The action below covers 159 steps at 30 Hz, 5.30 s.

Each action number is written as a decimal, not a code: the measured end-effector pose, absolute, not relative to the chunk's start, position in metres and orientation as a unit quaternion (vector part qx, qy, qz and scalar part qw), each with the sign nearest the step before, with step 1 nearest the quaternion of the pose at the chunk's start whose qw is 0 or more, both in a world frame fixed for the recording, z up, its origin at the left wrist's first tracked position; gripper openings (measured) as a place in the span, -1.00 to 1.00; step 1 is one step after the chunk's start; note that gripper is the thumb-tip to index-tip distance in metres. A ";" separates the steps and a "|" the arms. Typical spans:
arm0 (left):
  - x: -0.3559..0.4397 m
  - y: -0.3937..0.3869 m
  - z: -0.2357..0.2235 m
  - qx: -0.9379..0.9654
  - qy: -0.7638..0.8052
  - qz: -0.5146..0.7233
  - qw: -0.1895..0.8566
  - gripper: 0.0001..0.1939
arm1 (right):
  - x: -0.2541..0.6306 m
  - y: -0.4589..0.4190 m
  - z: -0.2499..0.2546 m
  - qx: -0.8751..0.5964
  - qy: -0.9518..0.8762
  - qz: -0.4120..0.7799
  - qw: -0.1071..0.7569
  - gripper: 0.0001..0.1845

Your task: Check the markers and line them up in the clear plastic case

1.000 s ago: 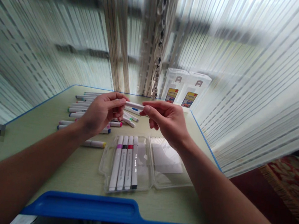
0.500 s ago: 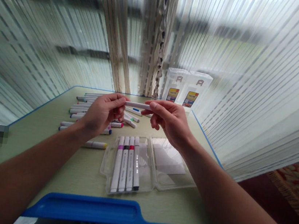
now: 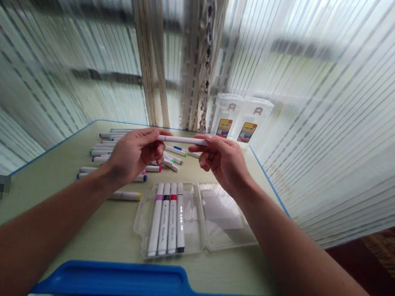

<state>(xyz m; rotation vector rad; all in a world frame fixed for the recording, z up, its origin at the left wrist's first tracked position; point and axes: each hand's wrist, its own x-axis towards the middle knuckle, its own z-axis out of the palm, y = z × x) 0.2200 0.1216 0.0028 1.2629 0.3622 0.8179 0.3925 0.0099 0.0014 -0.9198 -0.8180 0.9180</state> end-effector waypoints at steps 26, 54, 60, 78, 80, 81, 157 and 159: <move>0.217 0.119 0.008 0.544 0.152 0.298 0.770 -0.58 | 0.395 0.012 0.005 -0.453 -0.280 0.440 0.723 -0.76; 0.215 0.117 0.002 0.607 0.099 0.304 0.728 -0.72 | 0.400 0.014 0.001 -0.474 -0.283 0.380 0.742 -0.78; 0.219 0.125 -0.006 0.636 0.140 0.317 0.690 -0.70 | 0.396 0.011 -0.001 -0.472 -0.352 0.336 0.735 -0.82; 0.222 0.113 -0.006 0.711 0.181 0.347 0.584 -0.81 | 0.393 0.008 -0.015 -0.582 -0.530 0.130 0.603 -0.77; 0.223 0.113 -0.009 0.723 0.166 0.342 0.576 -0.78 | 0.393 0.008 -0.016 -0.596 -0.554 0.083 0.575 -0.76; 0.224 0.114 -0.011 0.734 0.158 0.340 0.566 -0.76 | 0.393 0.007 -0.016 -0.602 -0.564 0.064 0.562 -0.75; 0.230 0.116 -0.006 0.553 0.202 0.394 0.706 -0.81 | 0.389 0.005 -0.002 -0.482 -0.450 0.356 0.662 -0.67; 0.230 0.116 -0.006 0.550 0.201 0.394 0.708 -0.80 | 0.390 0.005 -0.002 -0.469 -0.450 0.371 0.664 -0.66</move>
